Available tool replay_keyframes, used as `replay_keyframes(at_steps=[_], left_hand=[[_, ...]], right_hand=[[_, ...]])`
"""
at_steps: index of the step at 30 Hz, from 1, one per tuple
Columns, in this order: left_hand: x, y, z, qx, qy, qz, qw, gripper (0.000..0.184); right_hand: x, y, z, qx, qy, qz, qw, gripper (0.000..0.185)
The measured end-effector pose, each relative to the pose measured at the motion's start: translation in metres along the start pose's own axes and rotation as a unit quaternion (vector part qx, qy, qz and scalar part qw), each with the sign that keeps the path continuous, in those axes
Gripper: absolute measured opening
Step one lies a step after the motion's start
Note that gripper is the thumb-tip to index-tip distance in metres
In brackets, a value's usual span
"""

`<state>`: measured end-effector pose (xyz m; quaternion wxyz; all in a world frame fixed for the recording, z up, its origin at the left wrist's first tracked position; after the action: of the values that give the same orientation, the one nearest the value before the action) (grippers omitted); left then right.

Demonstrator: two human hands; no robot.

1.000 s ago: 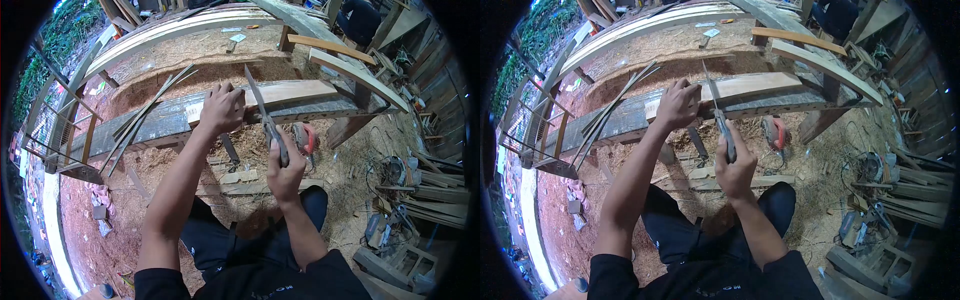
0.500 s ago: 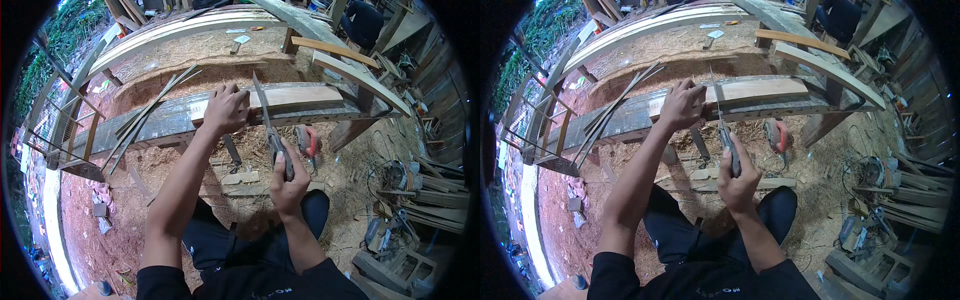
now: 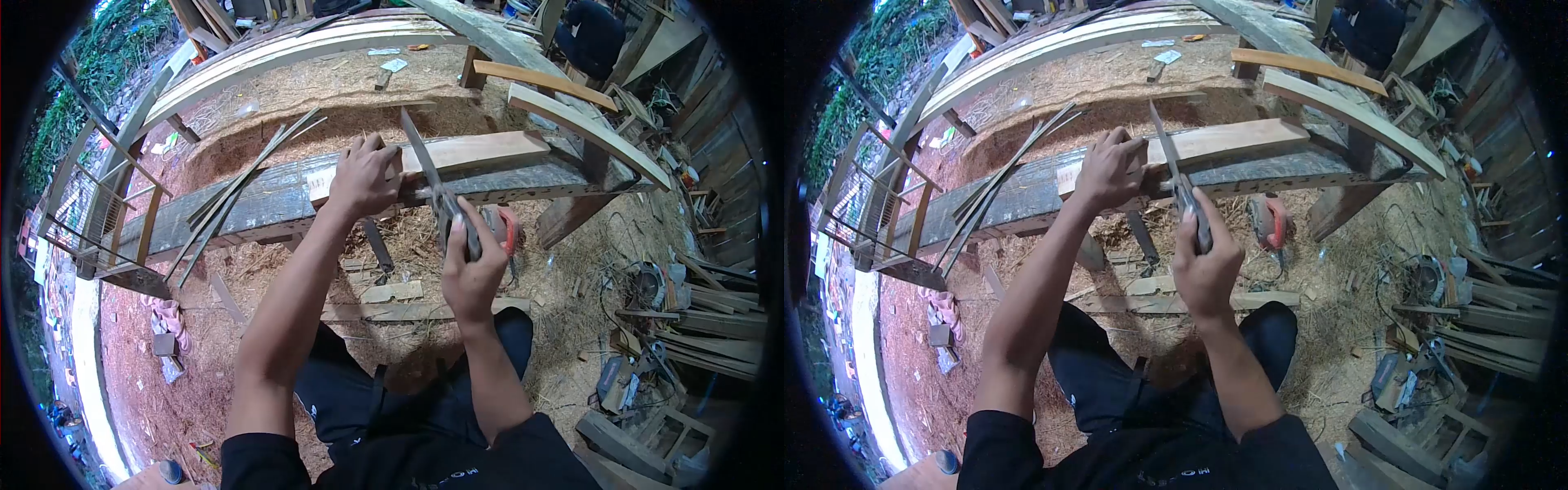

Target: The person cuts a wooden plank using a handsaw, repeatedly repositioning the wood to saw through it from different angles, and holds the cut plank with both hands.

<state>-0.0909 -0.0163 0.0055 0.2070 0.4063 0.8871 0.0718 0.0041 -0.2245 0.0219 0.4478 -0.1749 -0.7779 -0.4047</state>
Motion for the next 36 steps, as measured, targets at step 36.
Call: replay_keyframes(at_steps=[36], left_hand=[[0.015,0.032,0.004,-0.037,-0.036,-0.227,0.972,0.033]], right_hand=[[-0.005,-0.007,0.005,0.204,0.11,0.319,0.919,0.037]])
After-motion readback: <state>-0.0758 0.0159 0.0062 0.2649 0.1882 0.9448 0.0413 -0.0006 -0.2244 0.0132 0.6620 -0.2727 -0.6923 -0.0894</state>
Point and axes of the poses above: each hand's wrist, its own y-axis towards the middle knuckle, its own z-axis out of the palm, x = y × z, the point moved 7 cm from there along y, towards the middle knuckle, and after that the axes turned 2 degrees about -y, right-handed, at the moved point
